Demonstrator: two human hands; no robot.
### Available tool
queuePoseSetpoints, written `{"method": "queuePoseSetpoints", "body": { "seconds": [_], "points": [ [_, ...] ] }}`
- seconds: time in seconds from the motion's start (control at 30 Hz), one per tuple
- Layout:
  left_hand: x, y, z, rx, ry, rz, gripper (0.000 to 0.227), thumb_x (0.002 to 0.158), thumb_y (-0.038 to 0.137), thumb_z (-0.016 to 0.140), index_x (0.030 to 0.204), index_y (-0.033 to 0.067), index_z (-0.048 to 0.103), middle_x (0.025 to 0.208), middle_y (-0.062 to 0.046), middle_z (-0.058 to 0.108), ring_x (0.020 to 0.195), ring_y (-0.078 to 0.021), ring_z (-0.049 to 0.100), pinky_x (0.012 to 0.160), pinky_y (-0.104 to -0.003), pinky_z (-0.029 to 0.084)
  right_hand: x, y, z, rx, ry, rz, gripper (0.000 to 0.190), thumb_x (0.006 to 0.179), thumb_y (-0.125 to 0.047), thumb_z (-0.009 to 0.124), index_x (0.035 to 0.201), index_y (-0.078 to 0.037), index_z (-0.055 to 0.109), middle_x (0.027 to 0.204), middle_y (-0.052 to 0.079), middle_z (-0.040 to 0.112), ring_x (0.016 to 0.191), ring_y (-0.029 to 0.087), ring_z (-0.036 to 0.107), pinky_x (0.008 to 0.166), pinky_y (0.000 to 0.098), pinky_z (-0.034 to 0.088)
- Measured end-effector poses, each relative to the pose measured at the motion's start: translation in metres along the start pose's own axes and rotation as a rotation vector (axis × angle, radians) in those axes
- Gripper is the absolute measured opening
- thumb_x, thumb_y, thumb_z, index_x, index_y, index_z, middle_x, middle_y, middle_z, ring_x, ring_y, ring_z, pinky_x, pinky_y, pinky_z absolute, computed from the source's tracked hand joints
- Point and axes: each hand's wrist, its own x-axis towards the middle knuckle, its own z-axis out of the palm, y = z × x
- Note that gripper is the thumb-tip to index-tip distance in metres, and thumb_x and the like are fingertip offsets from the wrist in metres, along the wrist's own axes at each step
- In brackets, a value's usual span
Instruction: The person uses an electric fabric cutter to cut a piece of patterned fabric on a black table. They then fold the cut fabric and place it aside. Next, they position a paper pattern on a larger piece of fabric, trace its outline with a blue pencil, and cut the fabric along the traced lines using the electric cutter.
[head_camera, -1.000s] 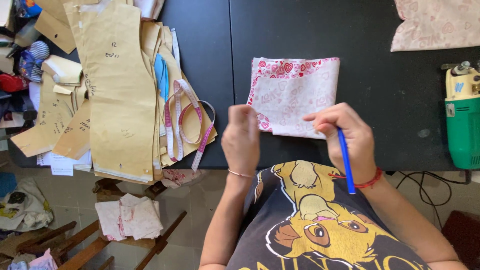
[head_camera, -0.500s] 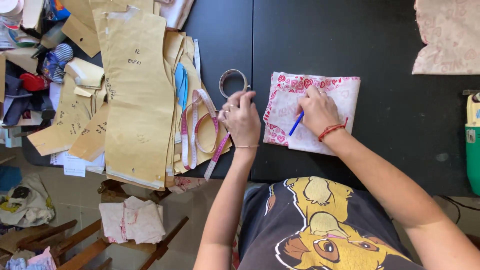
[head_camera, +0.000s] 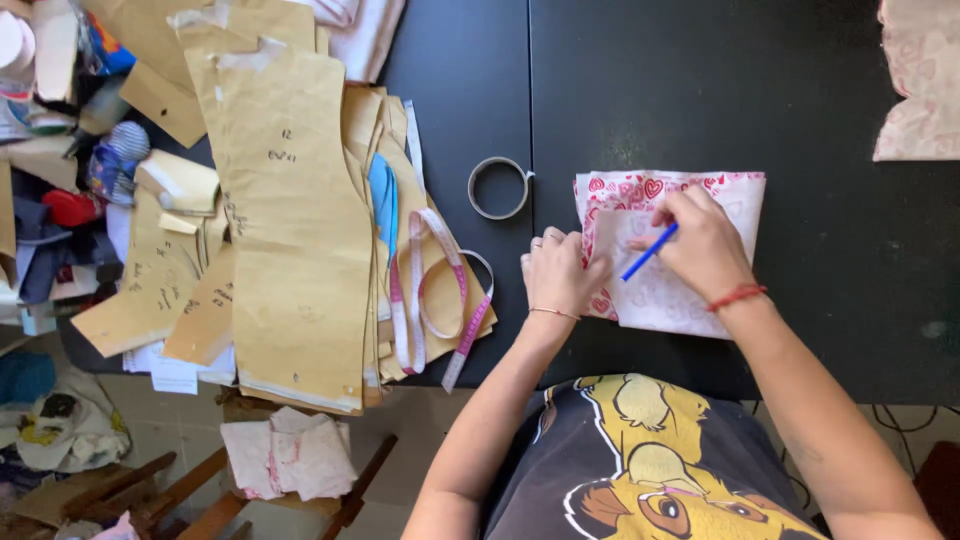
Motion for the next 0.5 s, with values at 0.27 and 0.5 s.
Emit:
{"method": "queuePoseSetpoints", "body": {
  "seconds": [0.27,0.5],
  "points": [
    [0.041,0.023,-0.131,-0.826,-0.364,-0.088,0.031,0.07,0.028,0.049,0.095,0.0093,0.045,0.082,-0.003,0.052,0.072,-0.014,0.044,0.069,-0.027,0.037,-0.059,0.031,-0.026,0.365,0.204,0.431,0.013,0.092,-0.012,0.066,0.094,-0.004,0.056,0.084,0.006,0.053,0.076,0.012,0.046,0.07,0.0251,0.036],
    [0.171,-0.049,-0.26,-0.688,0.084,0.56,0.049,0.075,-0.001,0.047,0.123,0.0075,0.036,0.124,-0.009,0.042,0.116,-0.019,0.04,0.1,-0.029,0.033,-0.045,-0.02,-0.017,0.369,0.081,0.497,0.016,0.079,-0.012,0.067,0.092,-0.006,0.06,0.086,0.006,0.056,0.073,0.012,0.051,0.066,0.0235,0.04]
  ]
}}
